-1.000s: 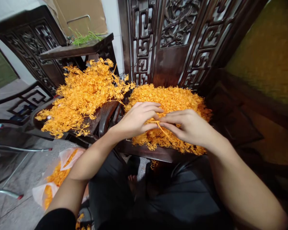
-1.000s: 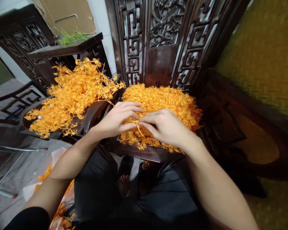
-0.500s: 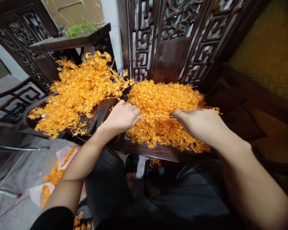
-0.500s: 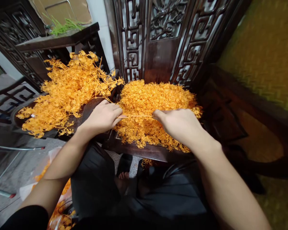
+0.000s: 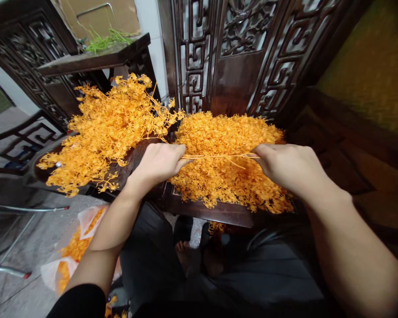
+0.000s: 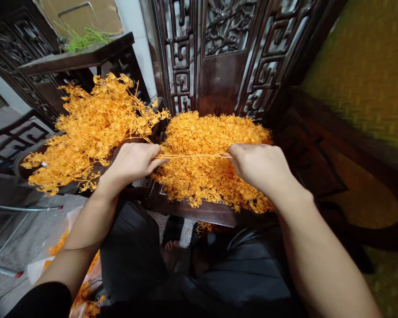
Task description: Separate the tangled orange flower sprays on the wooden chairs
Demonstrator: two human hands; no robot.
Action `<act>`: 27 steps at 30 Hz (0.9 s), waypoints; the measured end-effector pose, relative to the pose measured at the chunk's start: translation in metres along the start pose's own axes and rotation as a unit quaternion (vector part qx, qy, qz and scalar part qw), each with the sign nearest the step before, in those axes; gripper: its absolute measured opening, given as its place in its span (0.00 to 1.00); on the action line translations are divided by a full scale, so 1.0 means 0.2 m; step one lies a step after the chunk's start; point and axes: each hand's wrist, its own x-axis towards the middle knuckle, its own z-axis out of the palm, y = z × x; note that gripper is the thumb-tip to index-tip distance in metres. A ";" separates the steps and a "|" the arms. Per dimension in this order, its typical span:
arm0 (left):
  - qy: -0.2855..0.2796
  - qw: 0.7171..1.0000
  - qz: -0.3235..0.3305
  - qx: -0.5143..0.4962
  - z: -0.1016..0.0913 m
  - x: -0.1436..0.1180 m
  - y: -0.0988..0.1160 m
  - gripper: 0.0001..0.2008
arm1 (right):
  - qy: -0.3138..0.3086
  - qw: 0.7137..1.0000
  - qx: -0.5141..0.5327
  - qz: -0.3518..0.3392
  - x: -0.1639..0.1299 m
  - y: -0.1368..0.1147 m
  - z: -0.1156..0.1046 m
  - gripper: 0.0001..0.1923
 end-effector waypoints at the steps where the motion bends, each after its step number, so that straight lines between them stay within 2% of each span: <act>1: 0.005 1.000 0.005 0.003 -0.01 0.00 -0.01 0.19 | 0.006 1.000 0.002 -0.003 0.00 0.00 0.00 0.11; 5: 0.012 0.999 0.030 -0.002 -0.02 -0.01 -0.04 0.18 | 0.045 0.999 0.016 0.004 0.00 0.05 -0.01 0.16; 8: 0.018 0.999 0.036 -0.026 -0.01 -0.01 -0.02 0.18 | 0.084 0.995 0.041 0.037 0.01 0.06 0.00 0.17; 10: 0.029 0.996 0.037 -0.078 0.00 0.01 0.02 0.19 | 0.094 0.986 0.117 0.070 0.02 0.02 0.02 0.19; 11: 0.036 0.992 0.033 -0.115 0.01 0.02 0.04 0.20 | 0.087 0.973 0.199 0.081 0.02 -0.03 0.04 0.21; 12: 0.042 0.987 0.026 -0.156 0.01 0.03 0.07 0.20 | 0.066 0.946 0.306 0.082 0.03 -0.09 0.06 0.23; 13: 0.047 0.980 0.014 -0.195 0.02 0.04 0.11 0.21 | 0.038 0.901 0.426 0.074 0.03 -0.15 0.08 0.25; 15: 0.053 0.967 -0.021 -0.247 0.02 0.06 0.17 0.22 | -0.021 0.780 0.623 0.050 0.05 -0.30 0.10 0.25; 16: 0.053 0.965 -0.041 -0.255 0.02 0.07 0.20 0.22 | -0.032 0.730 0.681 0.048 0.06 -0.37 0.11 0.25; 17: 0.051 0.965 -0.057 -0.252 0.02 0.07 0.22 0.22 | -0.029 0.697 0.714 0.058 0.07 -0.43 0.11 0.26; 18: 0.046 0.967 -0.071 -0.241 0.02 0.07 0.24 0.22 | -0.016 0.680 0.729 0.077 0.08 -0.47 0.11 0.28; 19: 0.036 0.970 -0.079 -0.226 0.02 0.06 0.26 0.21 | 0.000 0.675 0.731 0.104 0.09 -0.50 0.10 0.30; 21: 0.010 0.978 -0.081 -0.193 0.02 0.04 0.30 0.19 | 0.015 0.678 0.719 0.149 0.11 -0.53 0.07 0.32; 24: -0.012 0.985 -0.073 -0.157 0.01 0.02 0.36 0.17 | 0.021 0.673 0.723 0.155 0.11 -0.57 0.03 0.26; 27: -0.009 0.984 -0.078 -0.159 -0.02 0.01 0.39 0.19 | 0.048 0.654 0.739 0.153 0.09 -0.61 0.02 0.23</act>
